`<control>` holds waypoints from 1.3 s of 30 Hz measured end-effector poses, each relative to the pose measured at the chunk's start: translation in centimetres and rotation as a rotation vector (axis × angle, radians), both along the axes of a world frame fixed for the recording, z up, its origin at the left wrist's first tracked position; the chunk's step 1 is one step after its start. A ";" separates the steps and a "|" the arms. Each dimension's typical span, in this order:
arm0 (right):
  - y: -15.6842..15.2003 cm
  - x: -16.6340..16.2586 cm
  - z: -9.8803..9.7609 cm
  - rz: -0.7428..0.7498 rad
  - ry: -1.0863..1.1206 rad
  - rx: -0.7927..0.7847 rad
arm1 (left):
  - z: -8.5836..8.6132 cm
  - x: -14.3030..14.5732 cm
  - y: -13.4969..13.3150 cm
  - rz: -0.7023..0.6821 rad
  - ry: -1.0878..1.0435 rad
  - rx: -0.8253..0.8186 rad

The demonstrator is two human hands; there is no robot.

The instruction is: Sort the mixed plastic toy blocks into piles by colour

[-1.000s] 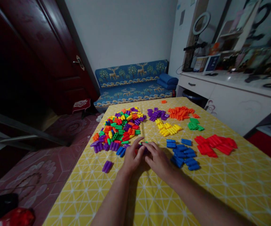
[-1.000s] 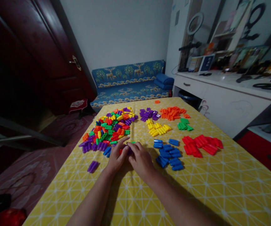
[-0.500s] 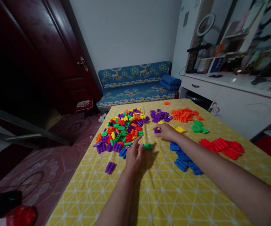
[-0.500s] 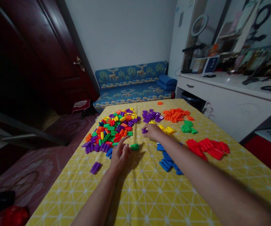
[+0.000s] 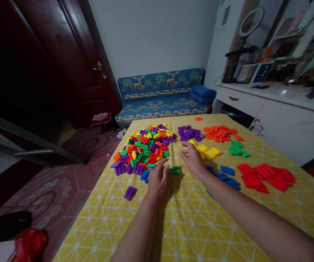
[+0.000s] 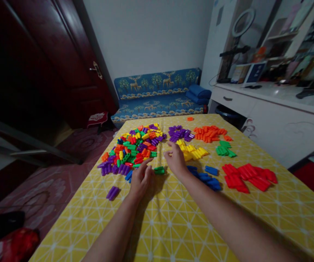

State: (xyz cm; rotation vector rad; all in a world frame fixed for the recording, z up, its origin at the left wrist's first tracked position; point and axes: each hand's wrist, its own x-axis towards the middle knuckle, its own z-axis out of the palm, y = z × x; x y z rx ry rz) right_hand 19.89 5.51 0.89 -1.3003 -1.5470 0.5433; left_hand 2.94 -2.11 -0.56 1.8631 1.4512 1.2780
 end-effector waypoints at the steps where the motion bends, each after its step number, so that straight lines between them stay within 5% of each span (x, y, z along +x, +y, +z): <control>1: -1.7 -0.6 -0.6 0.042 0.018 -0.013 | 0.0 -0.1 0.0 0.022 -0.004 0.016; 8: -8.9 -3.1 -2.8 0.130 -0.002 0.062 | 0.9 -2.2 0.1 0.428 0.196 0.275; 14: -9.3 -3.4 -3.5 0.021 -0.176 0.105 | 1.5 -4.5 0.2 0.826 0.434 0.151; 20: -9.3 -3.6 -3.5 0.087 -0.282 0.060 | 0.5 -4.3 0.6 0.545 0.397 0.083; 27: -9.1 -3.6 -3.4 0.189 -0.231 0.085 | 0.2 -1.5 0.8 0.067 -0.124 -0.030; 31: -9.1 -3.5 -2.9 0.222 -0.221 0.066 | 0.1 -1.5 0.8 0.043 -0.262 -0.112; 34: -9.1 -3.6 -2.7 0.219 -0.159 0.022 | 0.3 -2.3 0.8 0.100 -0.181 -0.085; 39: -8.6 -3.6 -3.5 0.186 -0.243 0.062 | 1.0 -2.5 0.2 0.038 0.254 -0.053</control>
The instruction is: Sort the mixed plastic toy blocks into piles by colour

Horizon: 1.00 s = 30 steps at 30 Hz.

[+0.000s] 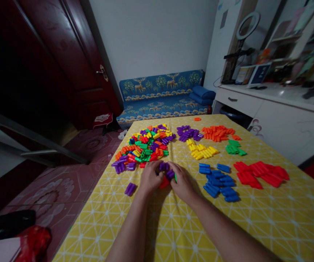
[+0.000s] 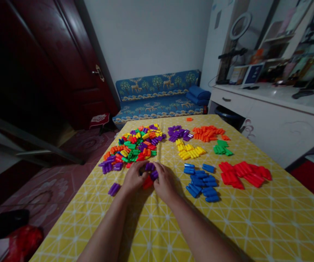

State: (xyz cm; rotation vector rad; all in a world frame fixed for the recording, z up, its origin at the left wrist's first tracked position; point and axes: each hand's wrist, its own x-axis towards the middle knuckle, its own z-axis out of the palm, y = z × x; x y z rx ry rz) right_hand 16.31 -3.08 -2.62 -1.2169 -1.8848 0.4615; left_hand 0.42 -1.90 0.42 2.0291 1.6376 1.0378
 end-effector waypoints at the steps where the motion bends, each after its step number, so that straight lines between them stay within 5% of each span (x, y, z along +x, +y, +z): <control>1: 0.1 0.0 -0.2 0.001 -0.038 0.014 | 0.1 0.1 -0.1 -0.027 0.049 0.011; 12: 0.3 -0.2 0.5 -0.056 -0.073 -0.067 | -0.4 0.4 0.0 -0.075 -0.057 -0.090; 19: 0.0 0.1 0.9 -0.118 0.110 -0.149 | -0.1 1.4 -0.3 -0.145 -0.279 -0.112; 26: -0.1 0.1 1.2 -0.140 0.218 -0.026 | -0.6 1.3 -0.1 -0.180 -0.339 -0.123; 30: -0.1 0.5 1.3 -0.121 0.418 -0.137 | -1.2 1.3 0.2 -0.139 -0.329 -0.112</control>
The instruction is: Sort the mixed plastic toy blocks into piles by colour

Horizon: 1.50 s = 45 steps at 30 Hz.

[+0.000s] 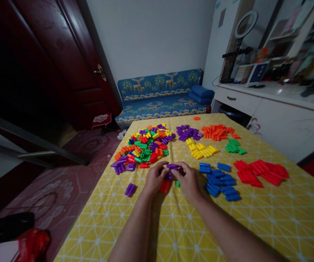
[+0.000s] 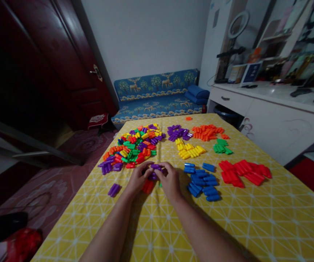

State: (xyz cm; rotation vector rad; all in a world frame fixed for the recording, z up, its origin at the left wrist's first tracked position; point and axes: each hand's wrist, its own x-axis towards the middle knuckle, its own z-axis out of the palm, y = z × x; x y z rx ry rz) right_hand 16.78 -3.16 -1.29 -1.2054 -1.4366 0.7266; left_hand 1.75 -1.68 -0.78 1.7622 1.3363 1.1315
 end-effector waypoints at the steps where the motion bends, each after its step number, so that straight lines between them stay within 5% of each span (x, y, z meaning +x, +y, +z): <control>1: 0.0 0.1 0.1 -0.009 0.051 -0.022 | -0.1 0.0 0.1 0.018 -0.001 0.001; 6: 2.1 1.5 1.3 -0.038 0.232 0.010 | -0.5 0.1 0.4 0.065 0.012 0.036; 13: 12.8 5.3 4.3 -0.079 0.213 -0.220 | -0.4 0.1 0.6 0.084 -0.048 0.013; 19: 18.9 7.1 5.4 -0.225 0.247 -0.180 | -0.1 -0.2 0.8 0.167 -0.062 0.123; 23: 16.9 5.5 4.4 -0.154 0.237 -0.158 | -0.4 -0.2 1.0 0.175 -0.075 0.178; 30: 6.5 0.8 2.0 0.301 0.052 -0.191 | -0.7 0.1 0.8 0.163 -0.200 0.122; 34: 4.1 0.4 1.6 0.401 -0.007 -0.149 | -0.4 0.2 0.5 0.137 -0.213 0.122; 40: 7.6 2.9 2.3 0.276 0.124 -0.325 | -0.1 0.3 0.5 0.101 -0.079 0.173; 45: 13.8 6.3 4.4 0.000 0.203 -0.215 | -0.5 0.1 0.7 0.118 -0.033 0.197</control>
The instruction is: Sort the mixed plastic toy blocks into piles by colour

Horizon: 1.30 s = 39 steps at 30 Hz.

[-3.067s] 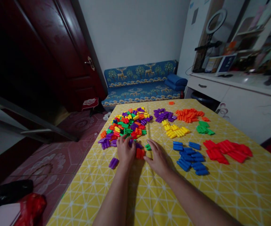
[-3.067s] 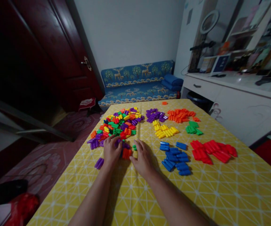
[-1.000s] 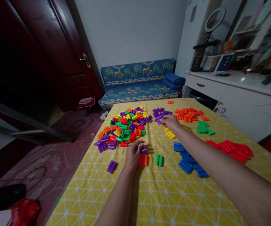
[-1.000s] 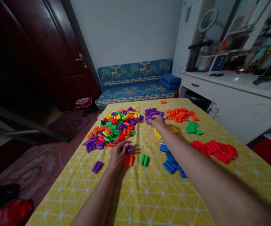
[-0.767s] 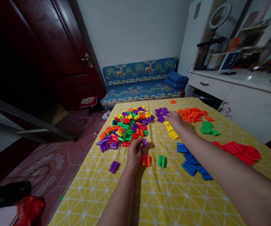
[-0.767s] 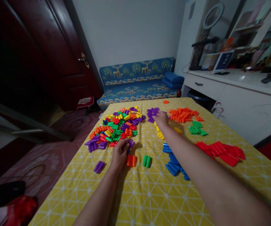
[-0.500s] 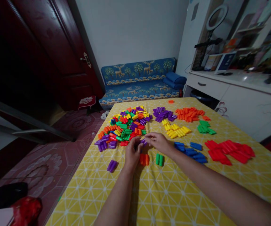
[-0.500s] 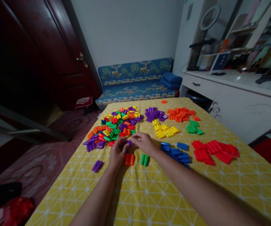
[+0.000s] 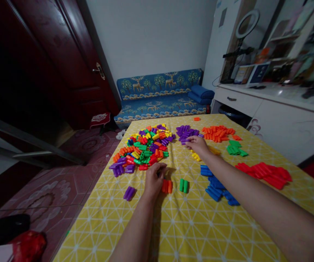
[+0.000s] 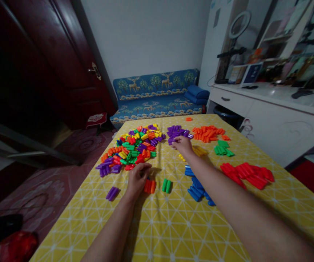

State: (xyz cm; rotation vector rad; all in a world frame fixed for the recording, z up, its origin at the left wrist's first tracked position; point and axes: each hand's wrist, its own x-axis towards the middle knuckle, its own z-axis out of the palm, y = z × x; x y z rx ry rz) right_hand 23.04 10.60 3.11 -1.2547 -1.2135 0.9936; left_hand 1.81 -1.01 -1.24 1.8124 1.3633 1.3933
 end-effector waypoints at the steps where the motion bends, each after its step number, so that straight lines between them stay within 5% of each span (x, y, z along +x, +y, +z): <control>1: 0.8 0.4 0.4 -0.051 0.010 0.028 | 0.0 0.0 0.0 -0.004 0.009 -0.006; 5: 0.5 0.0 0.2 -0.116 0.008 0.101 | 0.0 0.0 0.0 0.007 0.042 -0.009; 9: -5.4 -2.4 -2.5 -0.017 -0.068 0.111 | -0.1 -0.2 0.1 0.060 0.017 0.030; 16: -16.2 -6.3 -3.9 0.346 -0.790 0.354 | 1.3 -2.3 -0.7 0.563 0.253 0.120; 21: -15.9 -8.5 -3.7 0.406 -0.982 0.412 | 2.6 -4.6 -1.2 0.924 0.433 0.067; 26: -14.5 -9.0 -4.3 0.289 -0.954 0.395 | 1.7 -7.1 -0.6 1.107 0.454 -0.216; 31: -15.0 -8.7 -4.2 0.260 -0.920 0.380 | 0.9 -9.0 0.0 0.938 0.431 -0.401; 39: -14.2 -8.9 -5.5 0.155 -0.695 0.352 | 0.3 -6.9 0.8 0.509 0.266 -0.136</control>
